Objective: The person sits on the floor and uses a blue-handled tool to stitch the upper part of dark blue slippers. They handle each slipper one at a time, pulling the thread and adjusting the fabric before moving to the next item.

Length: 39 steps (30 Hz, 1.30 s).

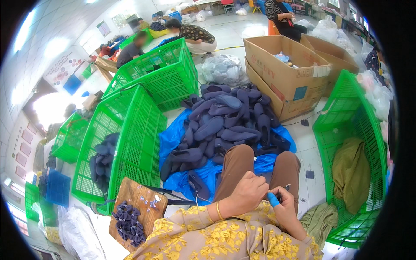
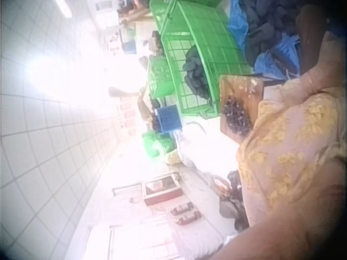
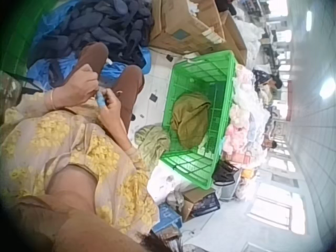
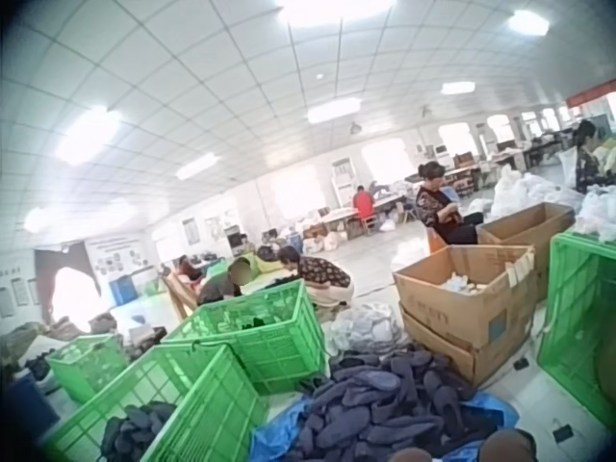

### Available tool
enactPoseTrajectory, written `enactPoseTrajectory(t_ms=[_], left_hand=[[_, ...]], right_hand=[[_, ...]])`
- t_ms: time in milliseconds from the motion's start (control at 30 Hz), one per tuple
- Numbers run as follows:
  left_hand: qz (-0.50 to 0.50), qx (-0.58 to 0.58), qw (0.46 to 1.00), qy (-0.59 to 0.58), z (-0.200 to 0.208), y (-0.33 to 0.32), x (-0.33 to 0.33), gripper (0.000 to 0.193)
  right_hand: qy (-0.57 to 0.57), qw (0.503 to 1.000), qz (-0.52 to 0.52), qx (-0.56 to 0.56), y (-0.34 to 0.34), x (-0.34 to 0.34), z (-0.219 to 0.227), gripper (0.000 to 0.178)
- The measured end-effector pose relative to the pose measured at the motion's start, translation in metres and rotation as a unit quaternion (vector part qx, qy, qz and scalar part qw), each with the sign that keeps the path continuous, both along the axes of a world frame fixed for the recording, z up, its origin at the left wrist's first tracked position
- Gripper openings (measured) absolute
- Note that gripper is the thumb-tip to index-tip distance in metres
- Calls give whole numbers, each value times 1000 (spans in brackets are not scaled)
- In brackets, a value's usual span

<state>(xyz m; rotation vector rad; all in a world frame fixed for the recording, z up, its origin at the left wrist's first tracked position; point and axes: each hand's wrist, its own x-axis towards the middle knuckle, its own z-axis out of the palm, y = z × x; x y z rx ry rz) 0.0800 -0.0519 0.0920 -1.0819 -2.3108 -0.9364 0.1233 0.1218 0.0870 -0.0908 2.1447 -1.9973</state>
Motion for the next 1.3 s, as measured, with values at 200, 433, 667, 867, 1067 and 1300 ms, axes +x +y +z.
enactPoseTrajectory(t_ms=[200,433,667,867,1067,1300], left_hand=[[10,-22,999,25,4,-1,-1,21],[32,-52,997,42,3,-2,-1,20],[67,-69,995,35,5,-2,1,19],[84,-47,995,-28,12,-2,0,19],[90,16,981,-174,21,-5,-1,17],[42,52,982,-176,32,-11,-8,21]], right_hand=[[11,1000,0,16,-1,0,-3,9],[15,1000,-12,25,-3,-3,0,9],[27,999,-16,21,-2,-6,-12,8],[37,999,-30,-5,-5,-13,-5,7],[43,998,-25,-47,-9,-18,0,9],[61,997,-28,-38,-11,-20,-4,11]])
